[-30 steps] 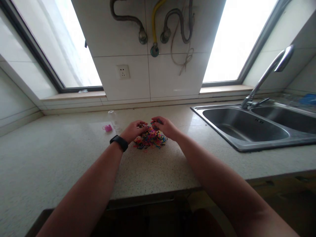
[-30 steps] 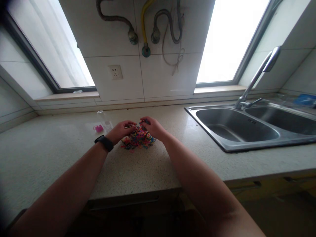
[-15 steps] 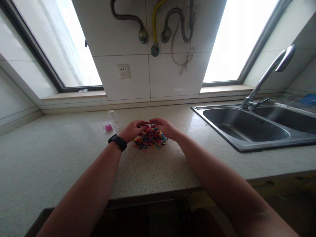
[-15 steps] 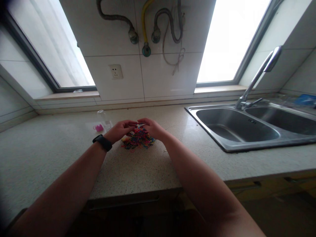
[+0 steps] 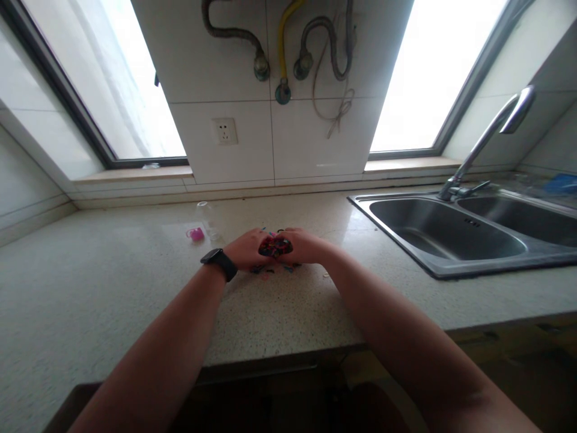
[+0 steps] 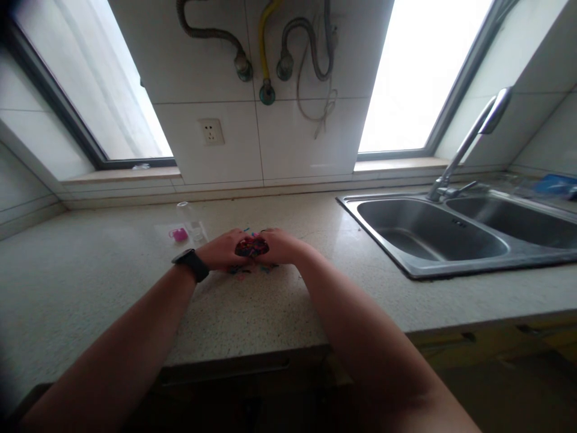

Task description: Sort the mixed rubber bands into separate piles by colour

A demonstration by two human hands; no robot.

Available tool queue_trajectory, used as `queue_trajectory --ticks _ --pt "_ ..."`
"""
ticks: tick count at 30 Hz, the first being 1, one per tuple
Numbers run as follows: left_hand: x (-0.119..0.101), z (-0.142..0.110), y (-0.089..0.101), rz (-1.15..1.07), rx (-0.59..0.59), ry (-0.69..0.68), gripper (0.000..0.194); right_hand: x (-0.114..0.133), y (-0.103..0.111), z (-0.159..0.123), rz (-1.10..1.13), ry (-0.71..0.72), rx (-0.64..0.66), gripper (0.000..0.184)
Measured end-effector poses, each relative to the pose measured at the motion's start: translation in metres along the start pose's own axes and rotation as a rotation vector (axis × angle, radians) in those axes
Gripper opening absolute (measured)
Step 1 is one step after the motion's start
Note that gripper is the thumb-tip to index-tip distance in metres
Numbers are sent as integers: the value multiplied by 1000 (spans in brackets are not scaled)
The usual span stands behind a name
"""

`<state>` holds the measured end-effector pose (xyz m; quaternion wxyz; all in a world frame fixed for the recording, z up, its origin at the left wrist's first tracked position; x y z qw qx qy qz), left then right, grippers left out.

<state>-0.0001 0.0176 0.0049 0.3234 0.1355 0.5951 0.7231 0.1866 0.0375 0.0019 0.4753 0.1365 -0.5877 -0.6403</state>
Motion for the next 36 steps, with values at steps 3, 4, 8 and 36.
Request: queue_trajectory --ticks 3,4,8,36 --pt "-1 2 -2 21 -17 35 30 0 -3 2 -5 -68 -48 31" --pt "-2 3 -2 17 -25 49 27 -1 -4 3 1 -90 -62 29" --pt "-3 3 -1 -67 -53 92 19 -9 -6 5 101 -150 -122 26" --pt "19 3 -4 -765 -215 299 32 -31 -9 16 808 -190 -492 16"
Point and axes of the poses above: each hand's wrist, its own z-axis towards the middle knuckle, its own y-axis out of the back of the hand, x = y × z, the point moved 2 cm from there along z, towards the middle knuckle, and after that the axes turned 8 degrees about z, right-handed, at the moved point
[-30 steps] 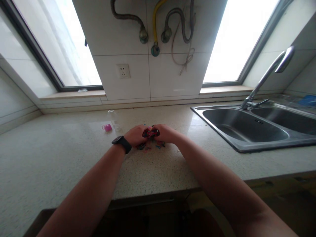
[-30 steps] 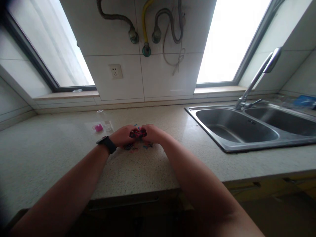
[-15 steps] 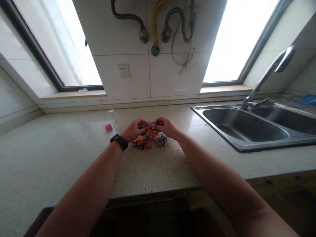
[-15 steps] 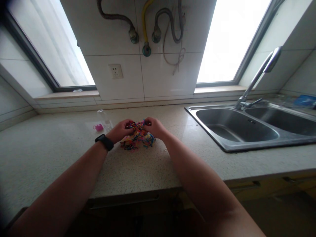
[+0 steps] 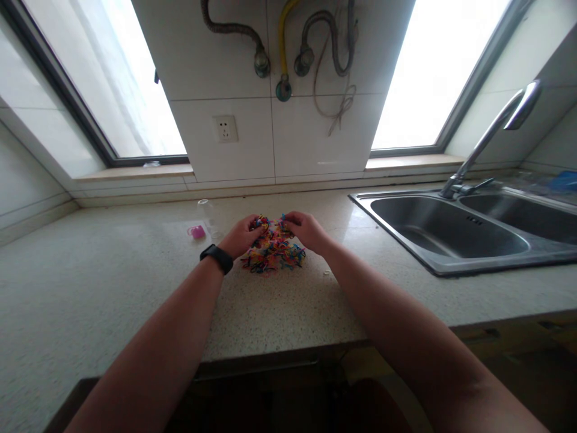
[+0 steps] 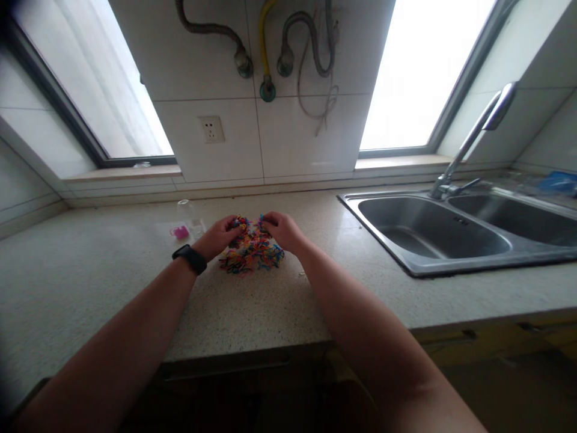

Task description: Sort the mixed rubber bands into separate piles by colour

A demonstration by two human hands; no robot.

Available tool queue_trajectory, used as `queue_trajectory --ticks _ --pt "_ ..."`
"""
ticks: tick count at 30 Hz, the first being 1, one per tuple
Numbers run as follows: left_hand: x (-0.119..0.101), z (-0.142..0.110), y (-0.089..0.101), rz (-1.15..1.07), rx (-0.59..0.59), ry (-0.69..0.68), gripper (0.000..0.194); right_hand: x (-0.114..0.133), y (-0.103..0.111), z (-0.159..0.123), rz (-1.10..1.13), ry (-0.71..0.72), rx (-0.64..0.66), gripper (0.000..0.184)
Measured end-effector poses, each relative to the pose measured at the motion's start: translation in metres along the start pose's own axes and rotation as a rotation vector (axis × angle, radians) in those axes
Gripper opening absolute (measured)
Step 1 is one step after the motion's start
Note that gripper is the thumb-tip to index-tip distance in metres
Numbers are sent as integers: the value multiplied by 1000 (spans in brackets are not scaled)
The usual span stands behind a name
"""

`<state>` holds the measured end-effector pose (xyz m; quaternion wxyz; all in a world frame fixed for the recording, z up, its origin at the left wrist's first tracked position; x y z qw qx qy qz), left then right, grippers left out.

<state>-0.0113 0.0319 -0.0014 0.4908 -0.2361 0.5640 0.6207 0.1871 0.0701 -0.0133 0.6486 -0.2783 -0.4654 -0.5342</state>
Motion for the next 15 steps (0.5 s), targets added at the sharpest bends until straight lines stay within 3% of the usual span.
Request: queue_trajectory --ticks 4,8,12,15 --pt "-1 0 3 89 6 -26 31 1 0 0 -29 14 4 19" --pt "-3 -3 7 228 30 -76 34 9 2 -5 -201 32 44 21" --pt "-6 -7 13 418 131 -152 37 24 3 -16 -489 125 291 40" --pt "-5 -11 15 527 226 -191 66 29 2 -24 -671 201 496 72"
Point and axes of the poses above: each hand's wrist, its own z-axis towards the middle knuckle, its own y-axis out of the back of the hand, x = y × z, the point moved 2 cm from there along z, towards the middle knuckle, and after that the axes turned 8 degrees about z, right-handed, at the moved point
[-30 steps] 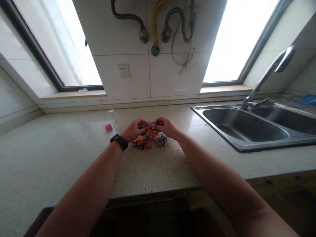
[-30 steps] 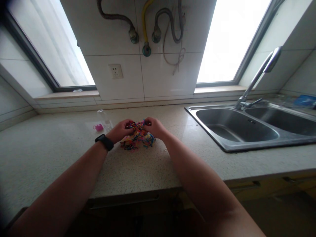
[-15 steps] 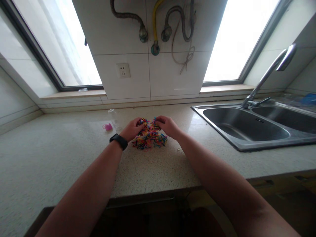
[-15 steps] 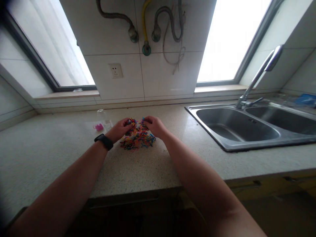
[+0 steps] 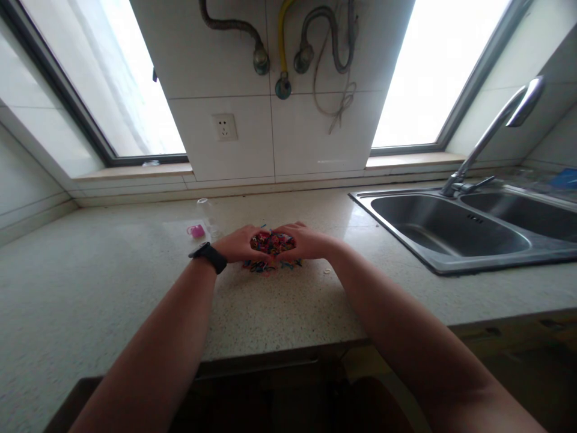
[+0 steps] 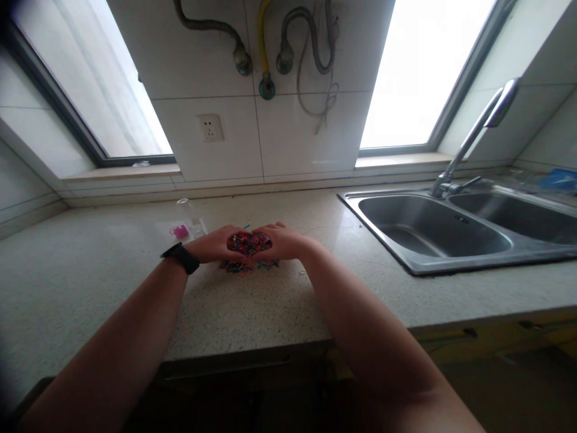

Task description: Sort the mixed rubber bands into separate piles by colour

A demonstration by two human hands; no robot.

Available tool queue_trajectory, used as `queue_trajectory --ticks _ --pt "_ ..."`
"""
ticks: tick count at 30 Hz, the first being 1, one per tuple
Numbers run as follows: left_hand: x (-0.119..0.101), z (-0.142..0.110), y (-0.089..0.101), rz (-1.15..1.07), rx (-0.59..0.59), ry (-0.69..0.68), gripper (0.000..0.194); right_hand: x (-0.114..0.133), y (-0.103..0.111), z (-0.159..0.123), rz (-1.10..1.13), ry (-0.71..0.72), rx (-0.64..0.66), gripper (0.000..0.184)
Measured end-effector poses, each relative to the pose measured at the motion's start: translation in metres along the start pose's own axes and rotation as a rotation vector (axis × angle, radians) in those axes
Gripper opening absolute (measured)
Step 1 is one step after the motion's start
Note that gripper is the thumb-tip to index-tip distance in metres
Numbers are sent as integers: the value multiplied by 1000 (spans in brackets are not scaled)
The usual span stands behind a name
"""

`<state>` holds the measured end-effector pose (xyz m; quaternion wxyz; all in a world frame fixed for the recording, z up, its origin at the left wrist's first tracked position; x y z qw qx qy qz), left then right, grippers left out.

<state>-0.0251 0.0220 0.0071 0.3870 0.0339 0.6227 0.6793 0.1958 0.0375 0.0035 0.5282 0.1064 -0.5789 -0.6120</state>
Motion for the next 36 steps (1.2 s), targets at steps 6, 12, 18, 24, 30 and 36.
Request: queue_trajectory --ticks 6,12,18,24,30,36 --pt "-8 -2 -7 227 167 -30 87 3 -8 2 -139 -10 86 79" --pt "-23 6 -8 294 139 -25 35 8 -13 13 -169 -73 57 46" --pt "-22 10 -10 239 -41 43 21 2 -16 16 -51 -151 -116 24" --pt "-16 14 -14 -169 -218 138 30 -15 -14 20 224 -216 -376 26" --pt "-24 17 -22 -699 -160 175 47 -20 -17 26 440 -208 -456 25" --pt "-21 15 -21 -785 -174 252 44 -11 -15 26 551 -126 -419 23"
Point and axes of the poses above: each hand's wrist, its own z-axis towards the middle knuckle, its own y-axis out of the back of the hand, x = y × z, the point moved 2 cm from there along z, towards the middle knuckle, and after that the axes turned 8 degrees about z, right-handed, at the moved point
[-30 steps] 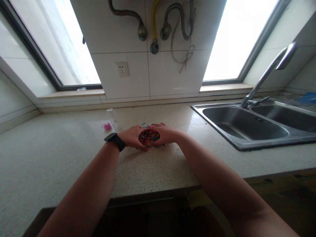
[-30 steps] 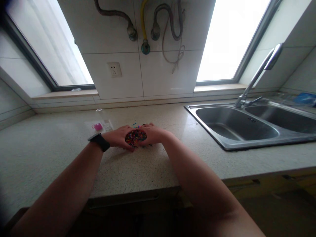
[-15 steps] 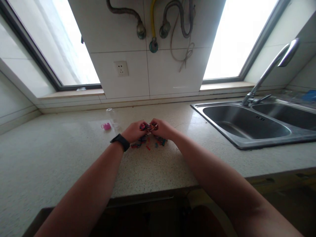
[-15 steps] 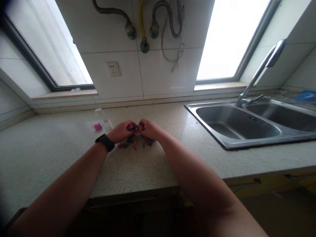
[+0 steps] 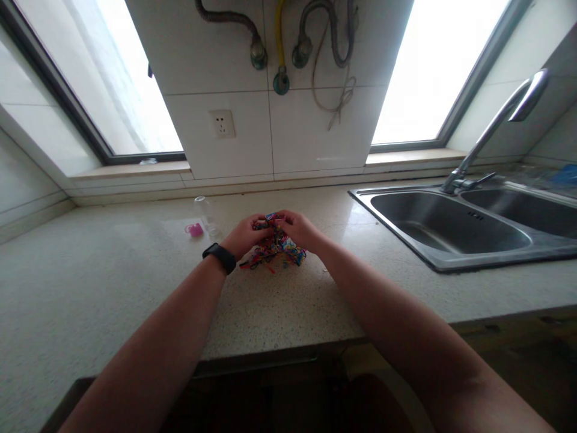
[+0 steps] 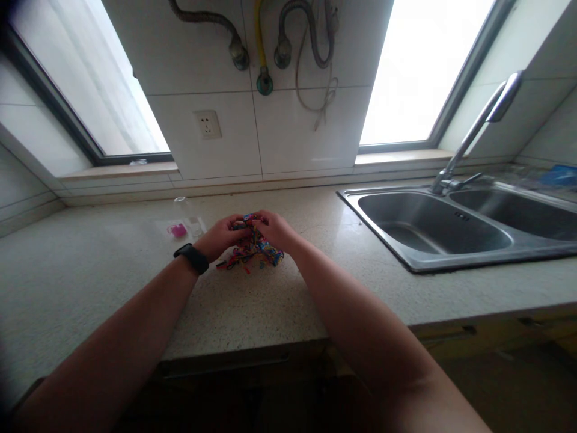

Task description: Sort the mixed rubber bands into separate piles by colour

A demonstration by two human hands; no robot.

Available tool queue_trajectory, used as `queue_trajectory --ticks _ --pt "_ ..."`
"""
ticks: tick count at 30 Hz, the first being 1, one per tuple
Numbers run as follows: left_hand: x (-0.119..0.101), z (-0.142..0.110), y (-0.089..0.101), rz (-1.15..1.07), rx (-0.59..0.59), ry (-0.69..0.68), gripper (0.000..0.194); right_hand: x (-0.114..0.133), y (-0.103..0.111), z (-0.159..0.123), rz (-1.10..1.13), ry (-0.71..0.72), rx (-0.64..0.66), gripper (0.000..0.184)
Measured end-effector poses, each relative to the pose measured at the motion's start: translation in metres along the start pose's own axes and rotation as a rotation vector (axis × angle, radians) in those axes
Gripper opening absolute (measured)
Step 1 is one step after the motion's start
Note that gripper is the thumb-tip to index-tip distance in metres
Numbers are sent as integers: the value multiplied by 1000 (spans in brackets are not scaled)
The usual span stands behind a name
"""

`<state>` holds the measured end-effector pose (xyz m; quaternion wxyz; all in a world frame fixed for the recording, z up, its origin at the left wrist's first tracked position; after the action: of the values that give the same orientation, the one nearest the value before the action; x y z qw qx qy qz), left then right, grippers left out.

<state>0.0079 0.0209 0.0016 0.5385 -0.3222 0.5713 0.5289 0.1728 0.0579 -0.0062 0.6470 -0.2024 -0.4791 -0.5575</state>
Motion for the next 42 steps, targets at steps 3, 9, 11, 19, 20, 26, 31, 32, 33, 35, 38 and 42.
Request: queue_trajectory --ticks 3,9,11,19,20,26,31,32,33,35,38,42 --pt "4 3 4 -18 -42 34 35 1 0 0 105 -24 2 22" --pt "4 3 9 -4 -75 90 24 -10 3 3 220 -179 -10 33" --pt "3 2 12 69 -35 110 28 -12 7 4 171 -146 1 37" --pt "-6 -5 24 468 173 -168 38 3 19 -3 -37 -118 137 47" --pt "-8 -7 25 530 192 -207 39 8 21 -5 -64 -116 171 47" --pt "-17 -14 26 985 230 -365 69 31 34 -19 -470 -49 442 58" --pt "-6 -10 15 1149 253 -354 84 28 30 -23 -712 0 529 81" --pt "-5 -8 13 1165 246 -338 82 27 28 -22 -738 -25 517 79" --pt "-3 -7 12 1170 238 -327 79 25 25 -21 -755 -52 505 76" --pt "-3 -5 9 1149 232 -327 67 23 20 -19 -760 -75 484 64" --pt "-4 -4 7 1084 229 -353 40 20 12 -15 -716 -30 440 38" --pt "-6 -4 8 1012 167 -347 26 17 10 -12 -633 -49 334 21"
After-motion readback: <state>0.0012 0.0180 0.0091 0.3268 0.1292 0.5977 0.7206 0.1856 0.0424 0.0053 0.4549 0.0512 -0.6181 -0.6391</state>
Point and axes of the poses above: each hand's wrist, its own z-axis towards the middle knuckle, its own y-axis out of the back of the hand, x = y × z, the point moved 2 cm from there along z, towards the middle knuckle, and after that the axes turned 8 degrees about z, right-handed, at the moved point
